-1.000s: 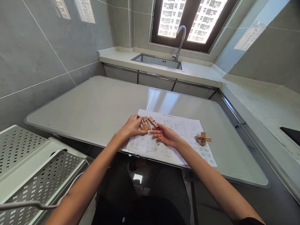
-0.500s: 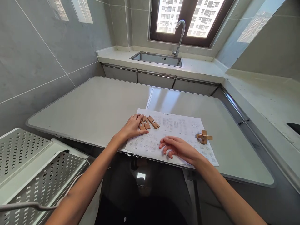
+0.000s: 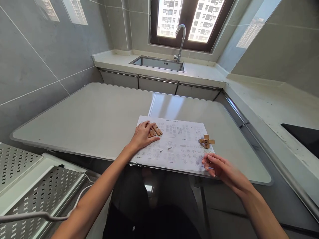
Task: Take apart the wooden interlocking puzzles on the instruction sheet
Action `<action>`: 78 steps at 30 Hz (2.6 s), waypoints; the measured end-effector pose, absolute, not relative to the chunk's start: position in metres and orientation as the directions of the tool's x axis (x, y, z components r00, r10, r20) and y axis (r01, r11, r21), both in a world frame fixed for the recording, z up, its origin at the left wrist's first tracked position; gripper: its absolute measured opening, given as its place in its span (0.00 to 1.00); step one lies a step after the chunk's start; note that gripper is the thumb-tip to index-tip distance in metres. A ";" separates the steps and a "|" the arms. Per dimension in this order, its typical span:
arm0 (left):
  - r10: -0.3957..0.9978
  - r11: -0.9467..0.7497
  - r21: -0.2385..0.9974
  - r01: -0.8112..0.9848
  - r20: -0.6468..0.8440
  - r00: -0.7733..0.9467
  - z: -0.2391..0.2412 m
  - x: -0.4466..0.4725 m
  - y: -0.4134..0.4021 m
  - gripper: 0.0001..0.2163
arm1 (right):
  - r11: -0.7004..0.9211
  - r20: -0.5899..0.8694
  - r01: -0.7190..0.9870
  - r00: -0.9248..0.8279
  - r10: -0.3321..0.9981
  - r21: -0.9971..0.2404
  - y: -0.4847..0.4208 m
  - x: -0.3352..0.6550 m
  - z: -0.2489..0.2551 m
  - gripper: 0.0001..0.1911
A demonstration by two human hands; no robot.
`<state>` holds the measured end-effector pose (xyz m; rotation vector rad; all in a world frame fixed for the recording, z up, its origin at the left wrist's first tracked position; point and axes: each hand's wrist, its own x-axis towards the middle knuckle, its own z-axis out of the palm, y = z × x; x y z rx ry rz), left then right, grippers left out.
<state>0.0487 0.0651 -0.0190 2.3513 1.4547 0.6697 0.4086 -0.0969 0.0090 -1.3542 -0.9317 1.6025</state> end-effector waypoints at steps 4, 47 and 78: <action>0.891 -0.453 0.460 0.764 0.275 0.362 -0.023 0.062 0.067 0.31 | -0.372 -0.370 -0.076 -0.039 0.928 -0.925 -0.102 0.420 0.013 0.19; 0.853 -0.231 0.954 0.191 0.104 0.511 0.003 0.123 0.116 0.30 | 0.200 0.198 0.044 -0.052 0.979 -0.979 0.087 0.326 -0.012 0.22; 0.908 -0.158 0.979 0.127 0.093 0.409 -0.013 0.125 0.118 0.34 | 0.014 0.042 -0.167 -0.160 0.986 -0.986 0.095 0.312 -0.023 0.21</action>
